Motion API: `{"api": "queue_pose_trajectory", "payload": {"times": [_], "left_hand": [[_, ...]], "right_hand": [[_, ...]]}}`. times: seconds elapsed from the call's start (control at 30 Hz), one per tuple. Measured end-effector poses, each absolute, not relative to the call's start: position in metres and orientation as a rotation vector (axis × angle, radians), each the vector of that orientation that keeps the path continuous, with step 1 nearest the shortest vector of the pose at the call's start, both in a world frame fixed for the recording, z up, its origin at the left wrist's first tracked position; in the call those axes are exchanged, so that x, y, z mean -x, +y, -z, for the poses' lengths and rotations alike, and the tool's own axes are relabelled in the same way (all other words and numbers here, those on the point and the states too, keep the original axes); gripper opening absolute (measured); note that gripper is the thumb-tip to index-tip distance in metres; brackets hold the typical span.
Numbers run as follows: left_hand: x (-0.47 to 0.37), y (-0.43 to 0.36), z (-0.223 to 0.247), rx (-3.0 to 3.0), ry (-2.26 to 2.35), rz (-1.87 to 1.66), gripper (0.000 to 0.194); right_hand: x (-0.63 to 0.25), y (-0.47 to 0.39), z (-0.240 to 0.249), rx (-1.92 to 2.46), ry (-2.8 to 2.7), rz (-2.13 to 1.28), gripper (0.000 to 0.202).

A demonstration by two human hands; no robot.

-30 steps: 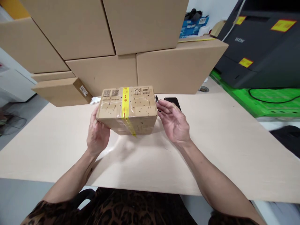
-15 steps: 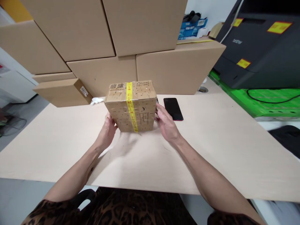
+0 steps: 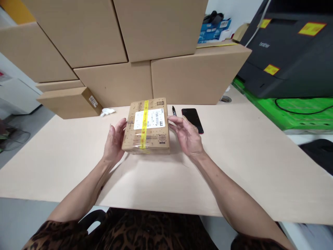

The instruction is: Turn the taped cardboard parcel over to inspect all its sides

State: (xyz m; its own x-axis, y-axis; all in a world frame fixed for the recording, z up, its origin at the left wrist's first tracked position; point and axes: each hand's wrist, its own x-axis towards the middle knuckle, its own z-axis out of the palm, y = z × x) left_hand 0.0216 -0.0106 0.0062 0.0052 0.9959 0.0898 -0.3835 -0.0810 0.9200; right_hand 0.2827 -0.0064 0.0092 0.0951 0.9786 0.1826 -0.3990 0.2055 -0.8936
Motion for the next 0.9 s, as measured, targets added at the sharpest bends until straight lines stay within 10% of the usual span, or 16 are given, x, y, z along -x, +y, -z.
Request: {"api": "queue_pose_trajectory", "payload": {"times": [0.9], "left_hand": [[-0.022, -0.017, 0.007, -1.29, 0.881, -1.146, 0.07]], "right_hand": [[-0.274, -0.012, -0.003, 1.017, -0.862, -1.372, 0.034]]}}
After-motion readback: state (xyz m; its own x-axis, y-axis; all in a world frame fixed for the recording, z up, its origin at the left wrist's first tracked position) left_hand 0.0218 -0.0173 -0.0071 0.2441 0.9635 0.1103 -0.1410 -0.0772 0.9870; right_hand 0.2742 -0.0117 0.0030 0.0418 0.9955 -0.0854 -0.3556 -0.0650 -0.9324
